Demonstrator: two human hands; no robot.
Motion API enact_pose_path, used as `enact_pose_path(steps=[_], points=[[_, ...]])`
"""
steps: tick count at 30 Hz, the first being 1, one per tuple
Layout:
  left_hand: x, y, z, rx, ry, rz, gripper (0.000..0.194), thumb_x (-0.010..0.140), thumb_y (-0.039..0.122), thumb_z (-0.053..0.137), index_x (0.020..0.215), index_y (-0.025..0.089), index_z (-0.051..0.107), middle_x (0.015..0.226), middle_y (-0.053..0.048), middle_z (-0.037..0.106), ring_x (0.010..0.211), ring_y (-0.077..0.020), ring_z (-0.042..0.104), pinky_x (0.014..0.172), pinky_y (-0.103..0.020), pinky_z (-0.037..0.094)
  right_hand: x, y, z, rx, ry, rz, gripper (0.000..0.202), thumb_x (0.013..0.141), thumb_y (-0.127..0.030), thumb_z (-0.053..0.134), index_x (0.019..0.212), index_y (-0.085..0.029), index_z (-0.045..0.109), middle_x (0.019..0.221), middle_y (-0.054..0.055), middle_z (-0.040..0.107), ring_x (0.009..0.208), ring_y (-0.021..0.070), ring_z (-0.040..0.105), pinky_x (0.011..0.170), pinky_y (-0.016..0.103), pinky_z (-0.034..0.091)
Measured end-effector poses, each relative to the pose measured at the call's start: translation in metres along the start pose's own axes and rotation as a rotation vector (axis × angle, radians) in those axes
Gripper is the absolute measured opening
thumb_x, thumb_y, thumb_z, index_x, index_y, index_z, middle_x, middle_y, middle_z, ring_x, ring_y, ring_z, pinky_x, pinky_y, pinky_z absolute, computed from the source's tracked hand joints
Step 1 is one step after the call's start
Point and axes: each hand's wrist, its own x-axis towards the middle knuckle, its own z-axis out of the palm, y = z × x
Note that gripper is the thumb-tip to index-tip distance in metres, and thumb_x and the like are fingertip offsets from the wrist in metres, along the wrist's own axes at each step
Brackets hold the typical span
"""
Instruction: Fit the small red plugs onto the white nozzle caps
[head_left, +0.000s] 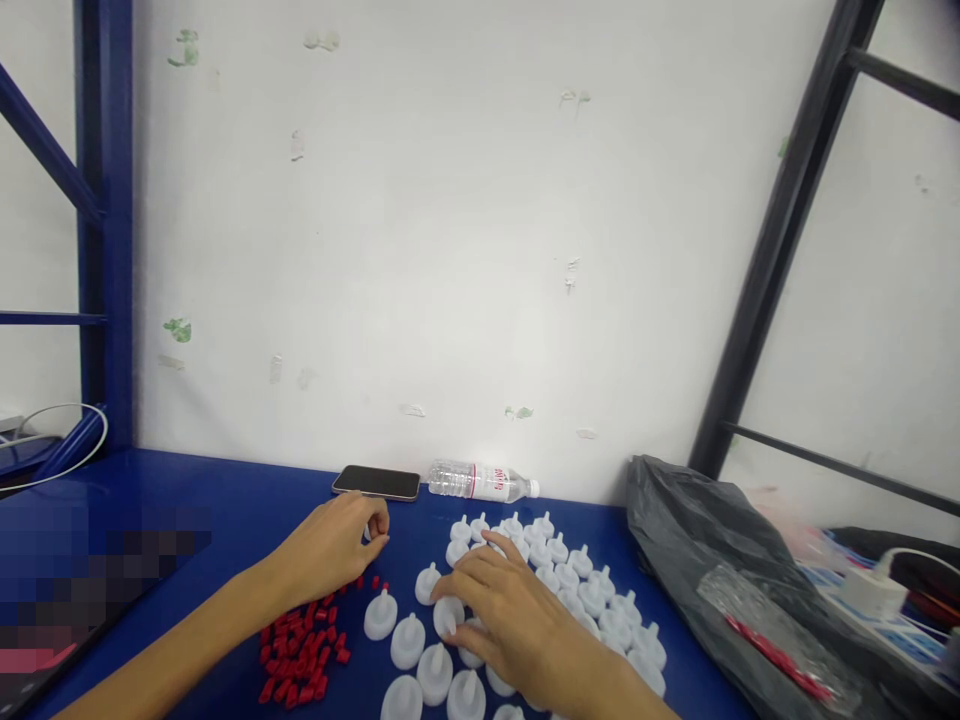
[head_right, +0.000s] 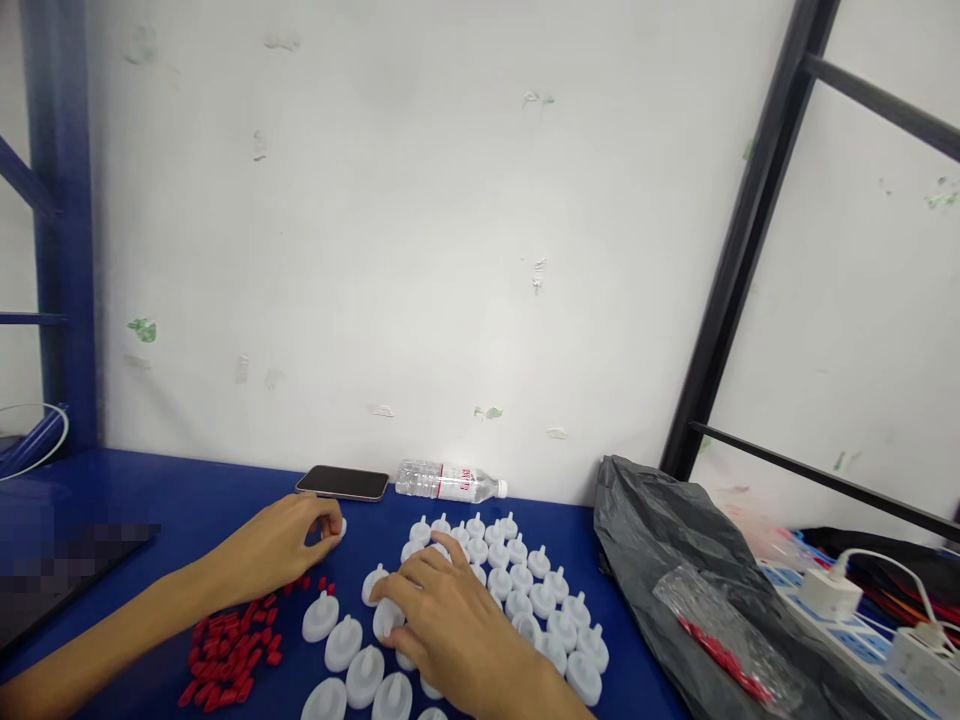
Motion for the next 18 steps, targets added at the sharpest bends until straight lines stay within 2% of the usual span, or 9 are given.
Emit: enact_pose_path(steps=[3, 5, 10, 13, 18], points=[[0.0, 0.011, -0.005, -0.043, 0.031, 0.012, 0.017, 0.088, 0.031, 0.056, 0.089, 0.023, 0.07, 0.09, -0.004, 0.074, 0.088, -0.0237, 0.067, 0.08, -0.034, 0.046, 0.0, 0.0, -0.001, -0.019, -0.003, -0.02, 0.037, 0.096, -0.02, 0.068, 0.131, -0.029, 0.058, 0.112, 0.0, 0.071, 0.106, 0.0179, 0.068, 0.122, 0.049, 0.031], [-0.002, 0.018, -0.007, -0.065, 0.044, 0.023, 0.018, 0.09, 0.033, 0.055, 0.092, 0.024, 0.071, 0.091, -0.002, 0.074, 0.088, -0.0223, 0.066, 0.082, -0.033, 0.046, 0.001, -0.001, -0.003, -0.013, 0.012, -0.043, 0.034, 0.097, -0.017, 0.066, 0.129, -0.027, 0.06, 0.112, 0.001, 0.07, 0.105, 0.0169, 0.068, 0.122, 0.047, 0.034], [-0.009, 0.034, -0.005, -0.211, 0.115, 0.137, 0.023, 0.095, 0.034, 0.054, 0.105, 0.026, 0.074, 0.098, -0.001, 0.075, 0.082, -0.0187, 0.063, 0.079, -0.031, 0.047, 0.001, -0.007, -0.008, 0.03, 0.147, -0.007, 0.031, 0.096, -0.015, 0.065, 0.126, -0.023, 0.064, 0.125, 0.007, 0.067, 0.119, 0.0219, 0.062, 0.104, 0.038, 0.052], [-0.015, 0.044, -0.002, -0.321, 0.119, 0.216, 0.024, 0.097, 0.033, 0.054, 0.104, 0.027, 0.075, 0.099, -0.001, 0.076, 0.083, -0.0173, 0.065, 0.077, -0.029, 0.049, 0.001, -0.008, -0.008, 0.053, 0.207, 0.024, 0.027, 0.097, -0.017, 0.064, 0.124, -0.021, 0.065, 0.119, 0.006, 0.07, 0.111, 0.023, 0.064, 0.099, 0.04, 0.053], [-0.02, 0.058, 0.004, -0.405, 0.058, 0.197, 0.018, 0.094, 0.034, 0.06, 0.095, 0.027, 0.077, 0.092, 0.001, 0.078, 0.085, -0.0174, 0.069, 0.082, -0.029, 0.05, 0.002, -0.004, -0.007, 0.056, 0.274, 0.072, 0.022, 0.096, -0.021, 0.07, 0.118, -0.022, 0.068, 0.106, 0.003, 0.074, 0.099, 0.0226, 0.066, 0.093, 0.039, 0.051]])
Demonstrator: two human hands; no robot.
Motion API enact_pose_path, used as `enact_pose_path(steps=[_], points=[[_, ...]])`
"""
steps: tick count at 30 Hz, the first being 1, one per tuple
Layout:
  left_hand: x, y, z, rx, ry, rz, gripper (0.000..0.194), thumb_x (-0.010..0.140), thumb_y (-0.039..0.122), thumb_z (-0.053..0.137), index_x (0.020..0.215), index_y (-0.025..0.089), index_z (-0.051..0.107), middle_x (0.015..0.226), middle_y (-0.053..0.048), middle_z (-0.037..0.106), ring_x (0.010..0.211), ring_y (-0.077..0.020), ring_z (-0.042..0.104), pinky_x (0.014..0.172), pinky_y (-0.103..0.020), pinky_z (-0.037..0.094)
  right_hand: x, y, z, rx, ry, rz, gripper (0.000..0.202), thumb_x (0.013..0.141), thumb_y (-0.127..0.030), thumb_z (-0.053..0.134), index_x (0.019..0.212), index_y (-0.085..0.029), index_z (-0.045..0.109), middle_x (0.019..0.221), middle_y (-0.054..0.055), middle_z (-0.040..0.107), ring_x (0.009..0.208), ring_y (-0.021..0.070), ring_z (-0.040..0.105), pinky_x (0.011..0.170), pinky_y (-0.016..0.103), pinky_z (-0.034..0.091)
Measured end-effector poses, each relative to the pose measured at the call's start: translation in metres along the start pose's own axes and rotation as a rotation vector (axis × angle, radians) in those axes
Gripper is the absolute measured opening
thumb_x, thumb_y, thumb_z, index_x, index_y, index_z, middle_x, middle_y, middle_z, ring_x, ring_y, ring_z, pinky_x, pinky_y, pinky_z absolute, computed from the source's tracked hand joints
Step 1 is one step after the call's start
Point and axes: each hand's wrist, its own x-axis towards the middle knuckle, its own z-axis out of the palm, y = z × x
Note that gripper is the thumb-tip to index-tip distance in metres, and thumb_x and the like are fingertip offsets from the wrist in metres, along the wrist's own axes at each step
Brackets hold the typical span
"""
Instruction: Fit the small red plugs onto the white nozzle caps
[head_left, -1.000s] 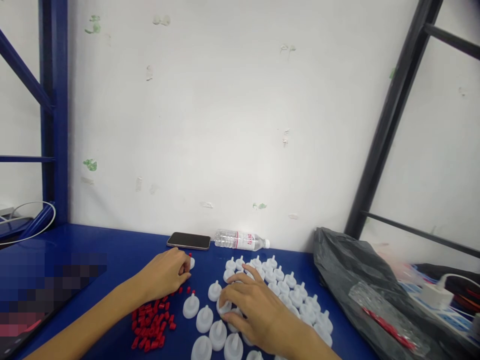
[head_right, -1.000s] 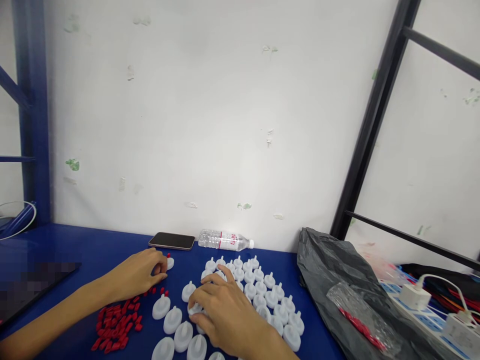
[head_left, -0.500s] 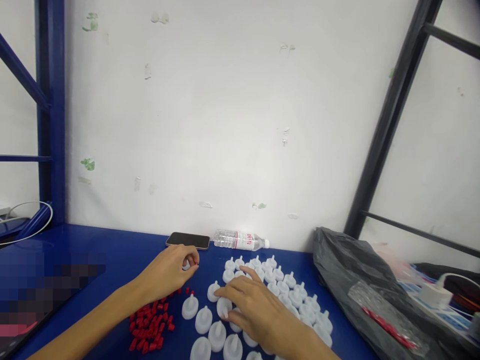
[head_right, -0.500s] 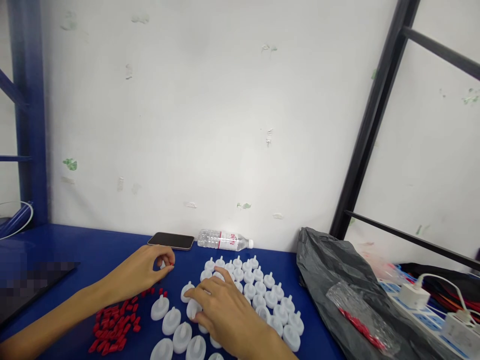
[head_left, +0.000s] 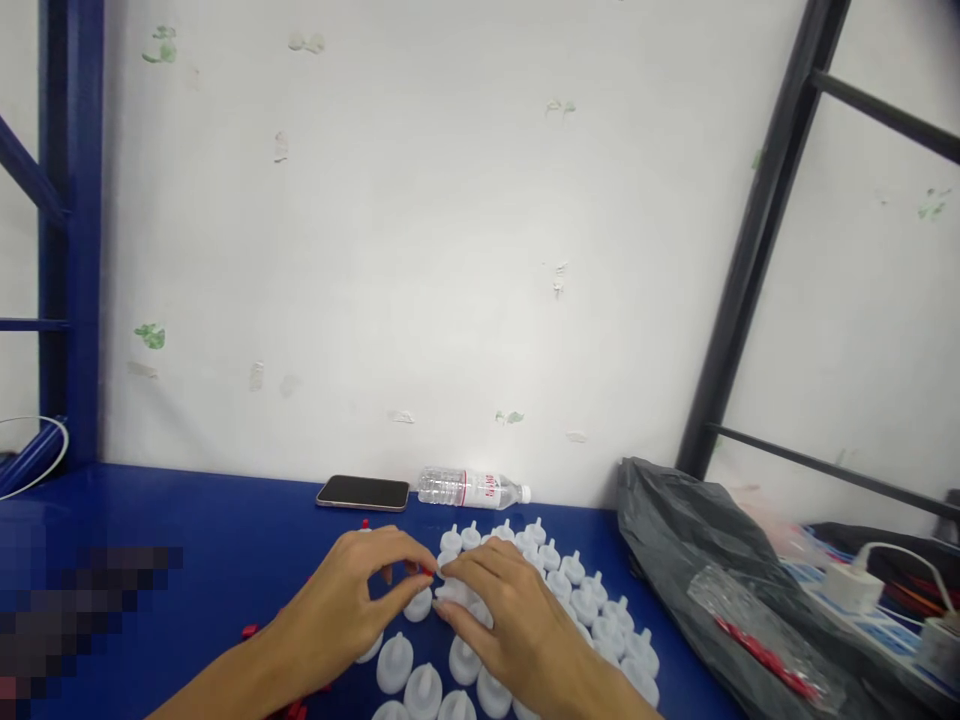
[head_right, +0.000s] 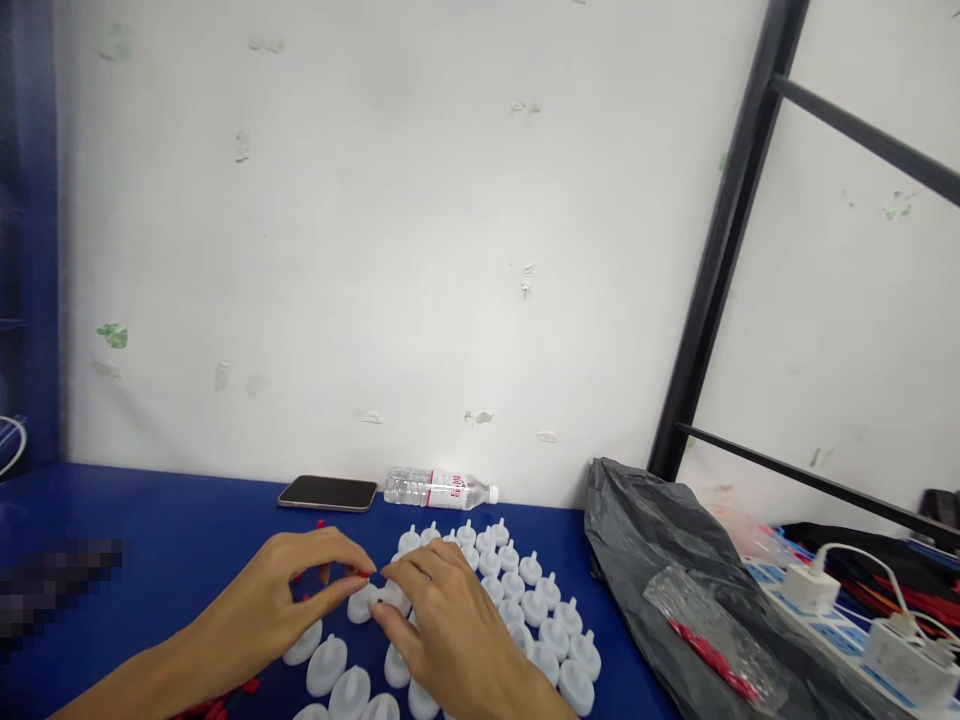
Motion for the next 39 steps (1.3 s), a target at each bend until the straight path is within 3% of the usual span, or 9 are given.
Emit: enact_pose_path(steps=[7, 15, 23, 27, 31, 35, 39], points=[[-0.002, -0.002, 0.007, -0.018, -0.036, 0.041, 0.018, 0.095, 0.031, 0.06, 0.095, 0.026, 0.077, 0.093, 0.001, 0.078, 0.084, -0.016, 0.069, 0.08, -0.027, 0.049, 0.0, 0.002, 0.001, -0.032, 0.071, -0.056, 0.025, 0.089, -0.033, 0.08, 0.109, -0.023, 0.07, 0.091, 0.0, 0.075, 0.086, 0.0217, 0.065, 0.083, 0.036, 0.047], [-0.002, -0.003, 0.008, -0.03, -0.028, 0.025, 0.015, 0.093, 0.03, 0.064, 0.094, 0.029, 0.078, 0.091, 0.004, 0.079, 0.081, -0.0136, 0.07, 0.077, -0.025, 0.049, 0.003, -0.004, -0.005, -0.079, 0.07, -0.023, 0.048, 0.084, -0.036, 0.084, 0.123, -0.025, 0.059, 0.097, 0.003, 0.071, 0.087, 0.024, 0.065, 0.083, 0.038, 0.052], [-0.003, -0.004, 0.008, -0.027, 0.013, 0.026, 0.012, 0.093, 0.029, 0.065, 0.091, 0.027, 0.076, 0.089, 0.005, 0.079, 0.08, -0.0138, 0.07, 0.077, -0.026, 0.049, 0.001, 0.0, -0.007, -0.001, 0.052, -0.066, 0.059, 0.082, -0.022, 0.086, 0.131, -0.026, 0.052, 0.11, 0.004, 0.072, 0.099, 0.0253, 0.067, 0.091, 0.041, 0.055], [-0.004, -0.018, 0.011, 0.139, 0.04, 0.192, 0.013, 0.097, 0.024, 0.061, 0.103, 0.026, 0.072, 0.097, 0.002, 0.077, 0.088, -0.0169, 0.069, 0.081, -0.03, 0.048, 0.001, 0.002, -0.007, 0.024, 0.047, -0.043, 0.055, 0.09, -0.012, 0.074, 0.137, -0.026, 0.051, 0.121, 0.007, 0.069, 0.112, 0.0255, 0.064, 0.097, 0.042, 0.055], [-0.004, -0.024, 0.013, 0.381, 0.029, 0.377, 0.019, 0.105, 0.021, 0.046, 0.103, 0.024, 0.065, 0.097, 0.0, 0.073, 0.089, -0.0208, 0.064, 0.085, -0.037, 0.042, 0.003, -0.002, -0.009, 0.072, 0.128, -0.085, 0.046, 0.095, -0.016, 0.069, 0.138, -0.024, 0.053, 0.121, 0.007, 0.07, 0.111, 0.024, 0.064, 0.098, 0.041, 0.056], [-0.006, -0.02, 0.014, 0.466, 0.024, 0.418, 0.027, 0.107, 0.018, 0.036, 0.095, 0.02, 0.06, 0.09, -0.003, 0.069, 0.083, -0.0216, 0.057, 0.08, -0.037, 0.038, 0.005, -0.004, -0.009, 0.134, 0.245, -0.118, 0.041, 0.092, -0.029, 0.077, 0.13, -0.026, 0.062, 0.11, 0.004, 0.075, 0.1, 0.0212, 0.07, 0.089, 0.034, 0.059], [-0.012, -0.015, 0.014, 0.422, -0.002, 0.386, 0.031, 0.106, 0.015, 0.029, 0.089, 0.021, 0.054, 0.086, -0.002, 0.062, 0.079, -0.0209, 0.05, 0.079, -0.038, 0.035, 0.004, -0.002, -0.006, 0.219, 0.294, -0.097, 0.04, 0.089, -0.034, 0.079, 0.126, -0.027, 0.067, 0.113, 0.002, 0.079, 0.099, 0.0187, 0.076, 0.091, 0.026, 0.06]])
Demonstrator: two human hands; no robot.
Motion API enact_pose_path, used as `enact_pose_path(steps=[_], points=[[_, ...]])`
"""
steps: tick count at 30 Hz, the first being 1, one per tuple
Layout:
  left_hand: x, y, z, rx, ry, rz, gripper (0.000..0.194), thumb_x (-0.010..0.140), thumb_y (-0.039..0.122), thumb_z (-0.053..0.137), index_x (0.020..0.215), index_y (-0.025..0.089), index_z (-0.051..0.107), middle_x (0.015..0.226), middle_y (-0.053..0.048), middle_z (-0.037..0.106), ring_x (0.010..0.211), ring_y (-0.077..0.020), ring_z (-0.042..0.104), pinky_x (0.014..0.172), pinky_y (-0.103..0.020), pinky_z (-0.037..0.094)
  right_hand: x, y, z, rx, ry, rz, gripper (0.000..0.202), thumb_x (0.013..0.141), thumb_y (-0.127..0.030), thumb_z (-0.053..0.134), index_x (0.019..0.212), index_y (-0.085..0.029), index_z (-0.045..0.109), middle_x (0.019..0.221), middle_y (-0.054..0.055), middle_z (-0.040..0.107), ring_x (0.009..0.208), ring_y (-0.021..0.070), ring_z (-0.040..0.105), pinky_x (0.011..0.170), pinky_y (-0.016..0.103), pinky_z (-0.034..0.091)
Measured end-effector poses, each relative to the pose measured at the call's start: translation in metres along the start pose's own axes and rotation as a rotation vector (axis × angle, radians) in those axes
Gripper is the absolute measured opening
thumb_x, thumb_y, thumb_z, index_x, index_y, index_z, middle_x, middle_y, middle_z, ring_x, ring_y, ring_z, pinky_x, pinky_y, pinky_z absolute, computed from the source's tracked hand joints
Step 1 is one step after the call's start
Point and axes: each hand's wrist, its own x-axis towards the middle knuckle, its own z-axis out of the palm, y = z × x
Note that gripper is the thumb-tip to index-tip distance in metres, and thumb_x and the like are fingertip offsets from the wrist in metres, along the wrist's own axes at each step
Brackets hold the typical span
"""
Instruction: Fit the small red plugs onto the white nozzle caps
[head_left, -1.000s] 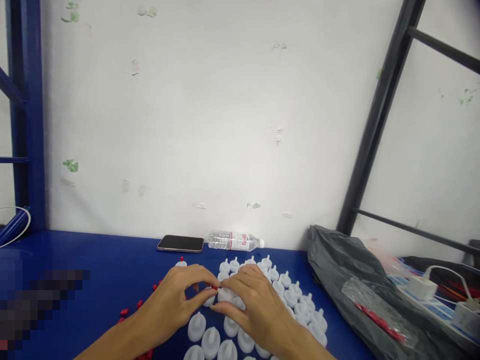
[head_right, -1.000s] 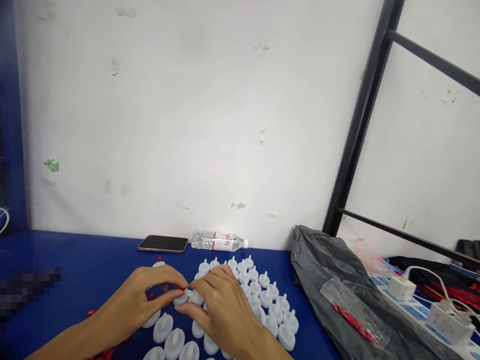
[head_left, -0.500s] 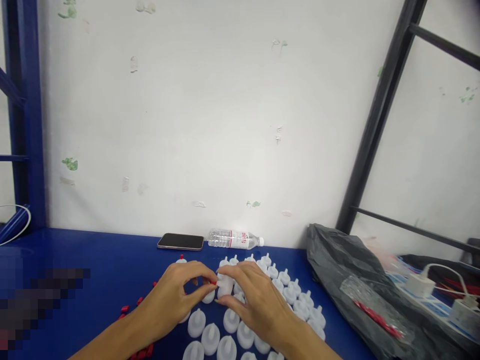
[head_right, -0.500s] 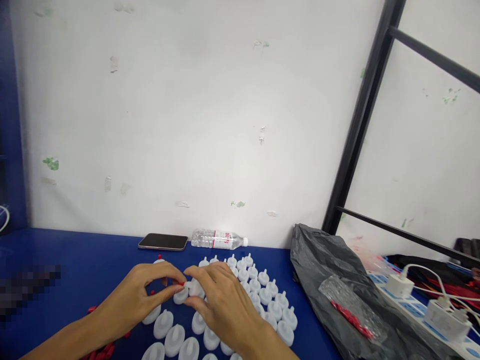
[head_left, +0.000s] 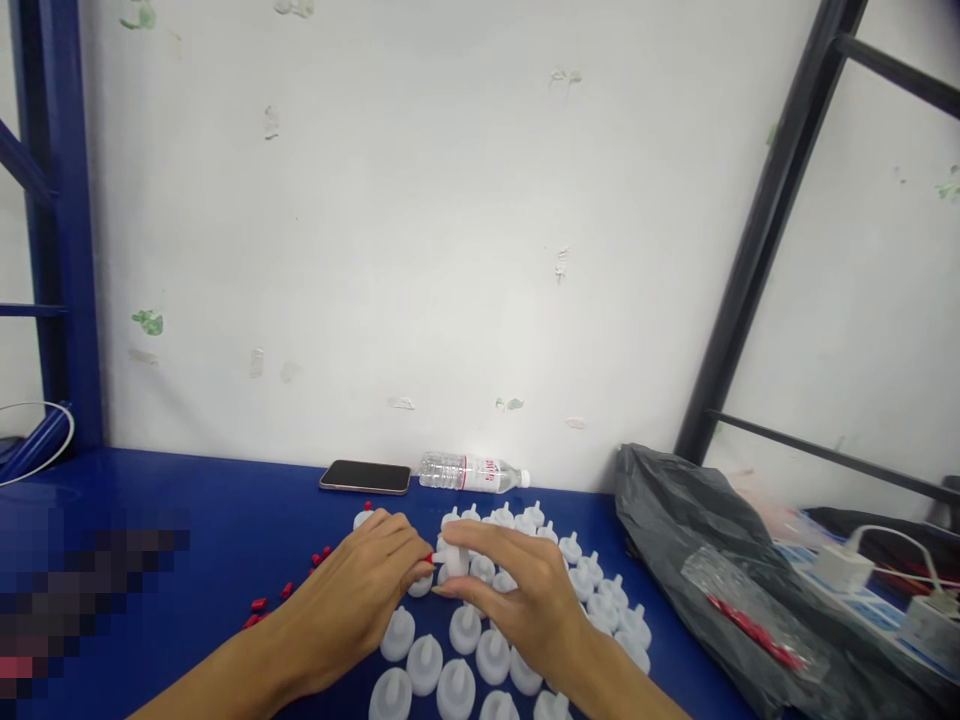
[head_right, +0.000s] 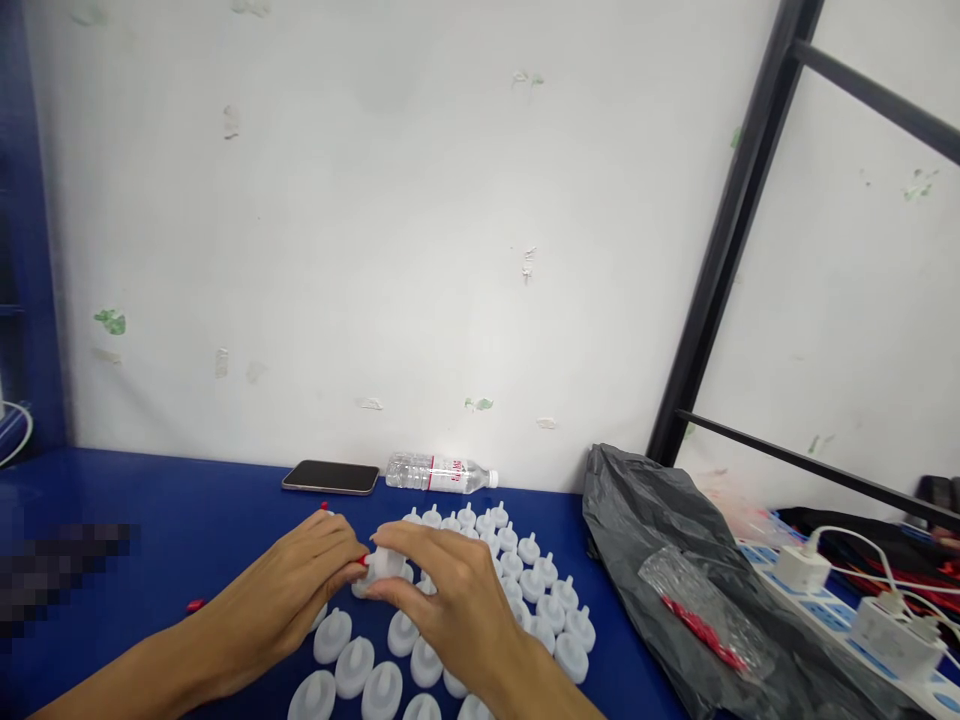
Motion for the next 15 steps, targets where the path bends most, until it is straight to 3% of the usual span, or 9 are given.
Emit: enact_pose_path(steps=[4, 9, 15], points=[[-0.0043, 0.0018, -0.0003, -0.051, -0.054, 0.008, 0.029, 0.101, 0.008, 0.027, 0.089, 0.021, 0.05, 0.088, -0.002, 0.059, 0.079, -0.0209, 0.046, 0.077, -0.038, 0.033, -0.0017, 0.0006, 0.0034, 0.092, -0.008, 0.003, 0.038, 0.086, -0.031, 0.082, 0.122, -0.027, 0.071, 0.113, 0.0, 0.08, 0.098, 0.0173, 0.078, 0.094, 0.022, 0.06], [-0.0064, 0.0046, -0.0026, -0.078, -0.039, 0.005, 0.027, 0.098, 0.005, 0.028, 0.088, 0.021, 0.048, 0.087, -0.002, 0.056, 0.079, -0.0207, 0.044, 0.08, -0.04, 0.034, -0.0013, -0.0015, 0.0045, 0.171, 0.028, 0.01, 0.043, 0.078, -0.025, 0.088, 0.118, -0.028, 0.073, 0.114, 0.0, 0.08, 0.1, 0.0192, 0.078, 0.095, 0.025, 0.062], [-0.0082, 0.0091, -0.0045, -0.115, -0.009, 0.004, 0.027, 0.093, 0.0, 0.031, 0.089, 0.021, 0.049, 0.087, -0.001, 0.056, 0.08, -0.0206, 0.046, 0.08, -0.038, 0.035, 0.0, -0.0031, 0.0032, 0.216, 0.033, 0.01, 0.037, 0.079, -0.023, 0.088, 0.114, -0.026, 0.075, 0.111, 0.004, 0.08, 0.101, 0.022, 0.078, 0.094, 0.029, 0.064]])
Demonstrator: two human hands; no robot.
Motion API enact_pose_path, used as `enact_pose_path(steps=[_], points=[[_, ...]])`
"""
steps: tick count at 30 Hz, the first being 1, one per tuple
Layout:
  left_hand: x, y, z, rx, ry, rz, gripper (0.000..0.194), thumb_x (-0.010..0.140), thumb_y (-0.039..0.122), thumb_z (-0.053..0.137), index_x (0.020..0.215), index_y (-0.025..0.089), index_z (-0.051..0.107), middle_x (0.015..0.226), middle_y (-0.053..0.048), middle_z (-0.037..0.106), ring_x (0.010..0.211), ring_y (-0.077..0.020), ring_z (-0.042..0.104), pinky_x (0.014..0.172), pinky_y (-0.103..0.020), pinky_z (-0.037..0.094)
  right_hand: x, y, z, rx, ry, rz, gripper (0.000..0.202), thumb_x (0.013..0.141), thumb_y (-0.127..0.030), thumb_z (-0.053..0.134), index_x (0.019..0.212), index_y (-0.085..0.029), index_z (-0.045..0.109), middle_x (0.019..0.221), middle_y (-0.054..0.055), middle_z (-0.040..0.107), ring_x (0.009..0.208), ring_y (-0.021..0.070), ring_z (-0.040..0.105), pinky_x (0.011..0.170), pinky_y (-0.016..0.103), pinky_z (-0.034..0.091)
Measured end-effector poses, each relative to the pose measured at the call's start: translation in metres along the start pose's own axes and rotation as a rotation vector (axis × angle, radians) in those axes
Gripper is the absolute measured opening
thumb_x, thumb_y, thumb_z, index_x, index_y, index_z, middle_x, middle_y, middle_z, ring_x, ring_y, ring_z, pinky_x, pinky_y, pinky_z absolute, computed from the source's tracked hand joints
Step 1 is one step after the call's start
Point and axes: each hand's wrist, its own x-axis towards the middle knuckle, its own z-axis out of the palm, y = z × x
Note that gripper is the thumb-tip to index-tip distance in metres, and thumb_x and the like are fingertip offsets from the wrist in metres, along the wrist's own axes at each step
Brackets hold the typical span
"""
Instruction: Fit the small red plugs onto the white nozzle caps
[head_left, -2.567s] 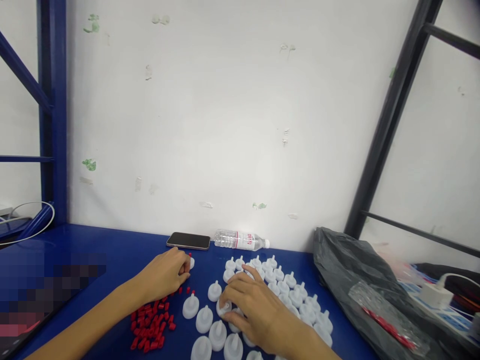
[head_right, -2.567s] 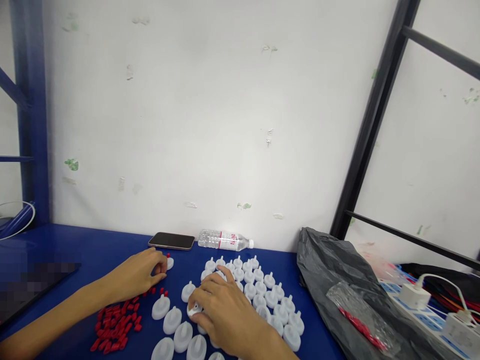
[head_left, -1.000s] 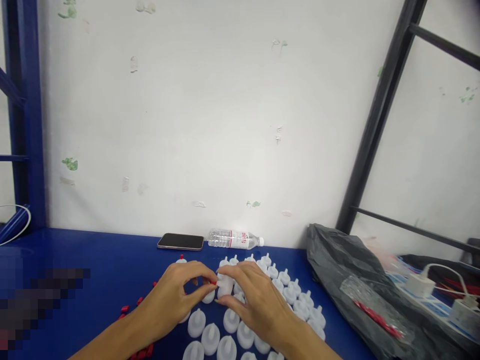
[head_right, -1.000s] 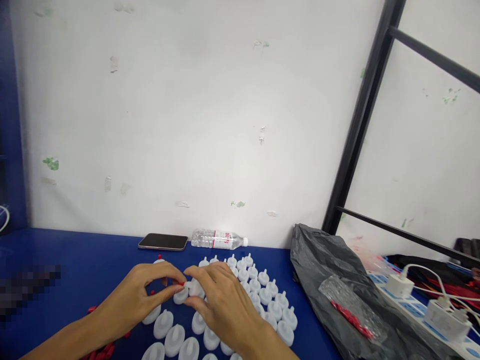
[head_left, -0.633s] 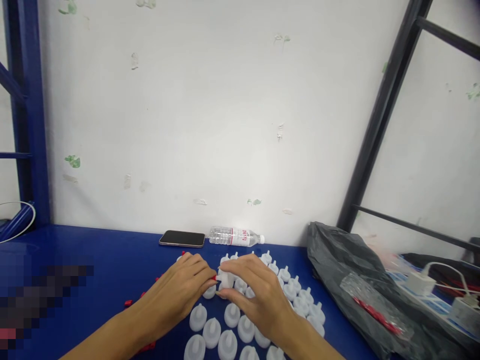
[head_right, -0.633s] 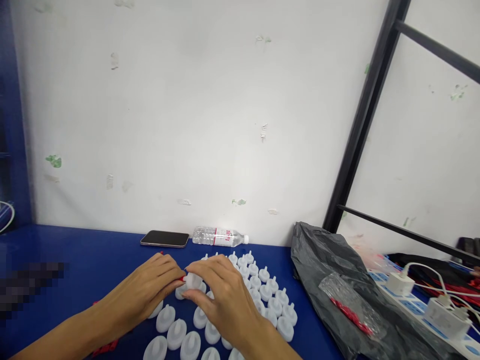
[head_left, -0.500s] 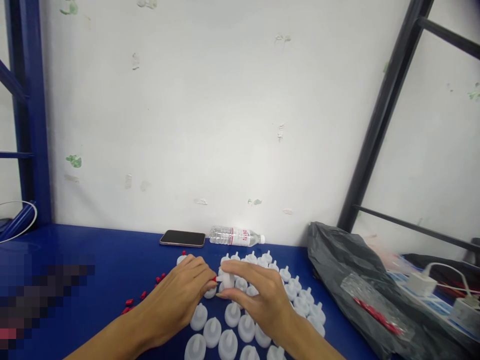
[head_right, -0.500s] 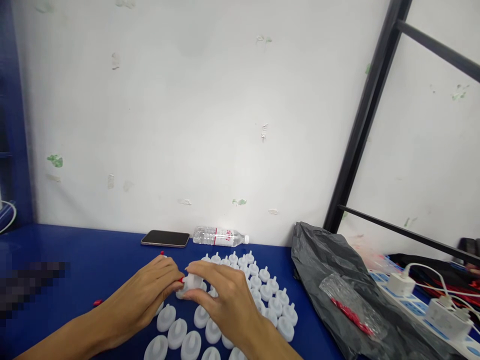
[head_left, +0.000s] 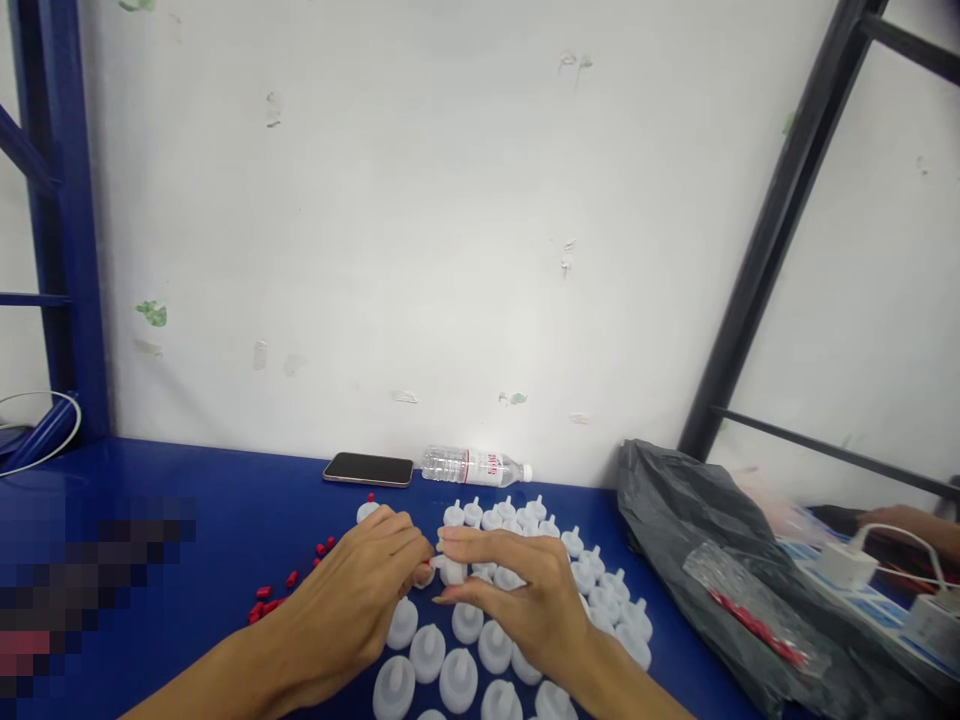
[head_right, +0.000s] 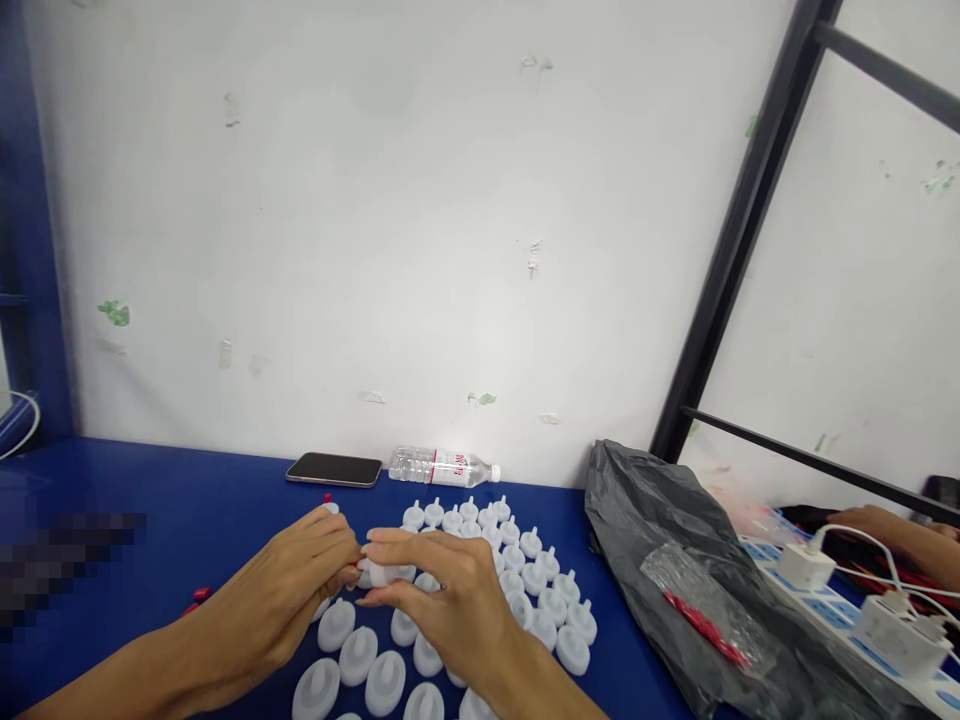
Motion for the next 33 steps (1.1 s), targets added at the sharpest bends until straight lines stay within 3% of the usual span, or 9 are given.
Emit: enact_pose_path(steps=[8, 14, 17, 20, 23, 25, 29, 33], points=[[-0.005, -0.003, 0.008, 0.004, 0.051, -0.005, 0.027, 0.096, 0.007, 0.034, 0.091, 0.022, 0.054, 0.084, -0.002, 0.059, 0.077, -0.0198, 0.052, 0.073, -0.034, 0.039, -0.007, 0.005, 0.003, -0.001, -0.039, -0.002, 0.024, 0.091, -0.03, 0.077, 0.115, -0.026, 0.075, 0.113, 0.003, 0.08, 0.101, 0.0214, 0.078, 0.086, 0.03, 0.067], [0.01, 0.004, -0.011, -0.067, -0.019, -0.055, 0.033, 0.106, 0.019, 0.031, 0.086, 0.021, 0.057, 0.084, -0.002, 0.062, 0.079, -0.0184, 0.053, 0.074, -0.033, 0.041, 0.001, -0.001, -0.005, -0.131, -0.056, -0.027, 0.028, 0.093, -0.035, 0.075, 0.12, -0.029, 0.072, 0.119, 0.003, 0.078, 0.103, 0.0208, 0.077, 0.091, 0.033, 0.064], [0.021, -0.009, -0.022, -0.089, 0.024, -0.101, 0.034, 0.109, 0.029, 0.034, 0.095, 0.021, 0.065, 0.087, -0.002, 0.066, 0.082, -0.0178, 0.057, 0.077, -0.031, 0.044, 0.006, -0.002, -0.012, -0.297, -0.051, 0.038, 0.042, 0.097, -0.035, 0.071, 0.137, -0.031, 0.06, 0.127, 0.004, 0.074, 0.113, 0.023, 0.072, 0.098, 0.038, 0.059], [0.022, -0.039, -0.031, 0.062, 0.115, -0.148, 0.034, 0.108, 0.033, 0.038, 0.119, 0.019, 0.067, 0.101, -0.007, 0.071, 0.094, -0.0202, 0.062, 0.085, -0.033, 0.048, 0.007, 0.003, -0.018, -0.399, -0.059, 0.154, 0.043, 0.102, -0.028, 0.061, 0.144, -0.028, 0.051, 0.13, 0.006, 0.071, 0.12, 0.024, 0.068, 0.101, 0.042, 0.056], [0.017, -0.071, -0.041, 0.359, -0.034, -0.262, 0.038, 0.108, 0.028, 0.036, 0.124, 0.016, 0.068, 0.112, -0.012, 0.071, 0.105, -0.0257, 0.061, 0.094, -0.039, 0.049, 0.006, 0.009, -0.022, -0.434, -0.199, 0.151, 0.023, 0.104, -0.023, 0.055, 0.125, -0.026, 0.063, 0.124, 0.005, 0.073, 0.122, 0.0239, 0.065, 0.105, 0.044, 0.051], [0.013, -0.086, -0.048, 0.427, -0.11, -0.31, 0.037, 0.104, 0.019, 0.037, 0.115, 0.016, 0.072, 0.105, -0.013, 0.073, 0.101, -0.0281, 0.062, 0.091, -0.042, 0.049, 0.006, 0.01, -0.022, -0.42, -0.338, 0.126, 0.02, 0.106, -0.025, 0.052, 0.119, -0.026, 0.067, 0.124, 0.004, 0.073, 0.125, 0.0235, 0.063, 0.109, 0.044, 0.047], [0.005, -0.1, -0.055, 0.467, -0.218, -0.367, 0.035, 0.088, 0.001, 0.045, 0.092, 0.017, 0.076, 0.089, -0.013, 0.073, 0.094, -0.0304, 0.064, 0.082, -0.041, 0.049, 0.004, 0.003, -0.021, -0.366, -0.566, 0.136, 0.031, 0.109, -0.03, 0.044, 0.133, -0.029, 0.063, 0.137, 0.002, 0.068, 0.134, 0.023, 0.057, 0.119, 0.048, 0.038], [-0.001, -0.104, -0.049, 0.479, -0.282, -0.429, 0.036, 0.084, -0.001, 0.043, 0.082, 0.016, 0.075, 0.086, -0.016, 0.072, 0.089, -0.0332, 0.066, 0.074, -0.041, 0.049, 0.001, -0.002, -0.017, -0.374, -0.647, 0.183, 0.036, 0.108, -0.037, 0.045, 0.142, -0.034, 0.059, 0.151, 0.003, 0.058, 0.144, 0.0277, 0.049, 0.122, 0.055, 0.033]])
